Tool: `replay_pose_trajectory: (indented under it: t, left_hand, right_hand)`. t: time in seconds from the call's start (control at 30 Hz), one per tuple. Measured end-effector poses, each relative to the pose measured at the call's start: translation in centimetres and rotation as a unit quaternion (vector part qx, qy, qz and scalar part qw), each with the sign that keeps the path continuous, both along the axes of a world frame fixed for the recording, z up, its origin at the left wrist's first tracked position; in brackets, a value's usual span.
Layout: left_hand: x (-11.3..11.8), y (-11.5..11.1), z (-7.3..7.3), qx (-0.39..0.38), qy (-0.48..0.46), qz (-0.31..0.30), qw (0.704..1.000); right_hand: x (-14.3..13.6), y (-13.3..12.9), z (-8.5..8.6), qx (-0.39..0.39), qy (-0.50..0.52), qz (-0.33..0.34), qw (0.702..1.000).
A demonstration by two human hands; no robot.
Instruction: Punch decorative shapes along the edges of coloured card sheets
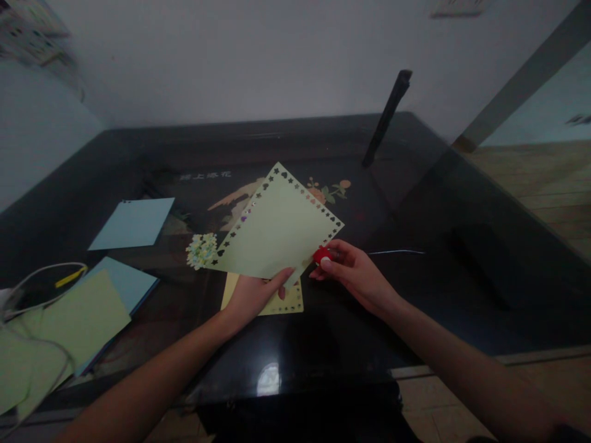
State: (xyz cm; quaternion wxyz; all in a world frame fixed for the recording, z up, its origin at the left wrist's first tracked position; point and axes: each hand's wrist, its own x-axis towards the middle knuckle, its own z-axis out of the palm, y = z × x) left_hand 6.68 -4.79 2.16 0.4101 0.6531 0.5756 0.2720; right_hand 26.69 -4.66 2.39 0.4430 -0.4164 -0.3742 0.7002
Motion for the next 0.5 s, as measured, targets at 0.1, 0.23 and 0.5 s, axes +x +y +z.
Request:
replay_pose_trajectory:
  t: [0.1, 0.23, 0.5]
  left_hand:
    - [0.19, -0.11, 0.12, -0.017, 0.001, 0.000, 1.000]
    - [0.34, -0.17, 0.10, -0.027, -0.016, -0.009, 0.999]
    - [0.18, -0.21, -0.46, -0.026, -0.012, -0.013, 1.000]
  right_hand:
    - [-0.02, -0.04, 0.09, 0.002, -0.005, 0.001, 1.000]
    - [-0.08, -0.13, 0.18, 0.009, -0.018, 0.000, 1.000]
    - [-0.24, -0.05, -0.03, 0.024, -0.016, -0.010, 1.000]
